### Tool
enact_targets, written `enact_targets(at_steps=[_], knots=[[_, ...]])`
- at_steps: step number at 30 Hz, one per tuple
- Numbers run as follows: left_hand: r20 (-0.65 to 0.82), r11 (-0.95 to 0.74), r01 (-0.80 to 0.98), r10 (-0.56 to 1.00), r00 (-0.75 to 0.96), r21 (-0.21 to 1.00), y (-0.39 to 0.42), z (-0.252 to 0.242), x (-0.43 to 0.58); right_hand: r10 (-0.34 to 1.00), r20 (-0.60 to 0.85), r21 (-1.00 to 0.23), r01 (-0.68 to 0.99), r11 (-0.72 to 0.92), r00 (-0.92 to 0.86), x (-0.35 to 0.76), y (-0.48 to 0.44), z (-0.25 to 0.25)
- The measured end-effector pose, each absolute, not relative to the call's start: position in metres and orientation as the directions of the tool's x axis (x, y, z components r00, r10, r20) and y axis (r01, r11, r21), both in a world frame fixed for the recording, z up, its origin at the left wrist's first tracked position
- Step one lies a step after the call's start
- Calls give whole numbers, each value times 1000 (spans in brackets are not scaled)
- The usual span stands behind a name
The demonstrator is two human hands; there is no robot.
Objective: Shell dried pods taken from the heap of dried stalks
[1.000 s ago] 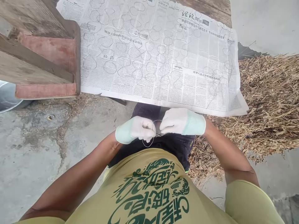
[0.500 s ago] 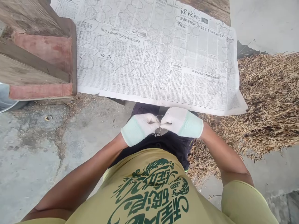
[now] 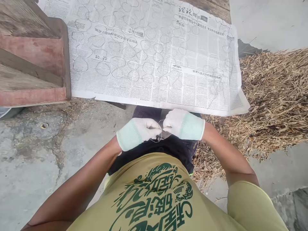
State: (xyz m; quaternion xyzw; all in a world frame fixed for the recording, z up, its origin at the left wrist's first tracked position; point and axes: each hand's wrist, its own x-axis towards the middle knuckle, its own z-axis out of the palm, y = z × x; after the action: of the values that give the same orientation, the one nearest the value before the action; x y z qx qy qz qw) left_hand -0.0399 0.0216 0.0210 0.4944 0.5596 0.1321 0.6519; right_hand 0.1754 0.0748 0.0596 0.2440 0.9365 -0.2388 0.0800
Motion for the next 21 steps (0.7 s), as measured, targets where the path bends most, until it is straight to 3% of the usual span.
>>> enact_targets(at_steps=[2,5,10,12,16,21], knots=[[-596,490,353,729,336,798,22,21,-39,418,-284,-403,503,765,-863,174,76,63],[-560,490,276,758,335,827,25,20,-40,456,-302,-508,546,666,-837,173,76,70],[-537,505,191,755,375,842,28,14,-45,735,-232,-609,684,400,-637,172,75,67],[-539,510,186,741,401,840,28,11,-46,723,-203,-602,667,440,-661,171,75,60],[-588,564,193,696,411,803,28,10,-44,555,-157,-524,545,655,-817,169,78,51],[-610,620,141,659,440,771,29,12,-42,492,-118,-453,487,746,-863,168,81,52]])
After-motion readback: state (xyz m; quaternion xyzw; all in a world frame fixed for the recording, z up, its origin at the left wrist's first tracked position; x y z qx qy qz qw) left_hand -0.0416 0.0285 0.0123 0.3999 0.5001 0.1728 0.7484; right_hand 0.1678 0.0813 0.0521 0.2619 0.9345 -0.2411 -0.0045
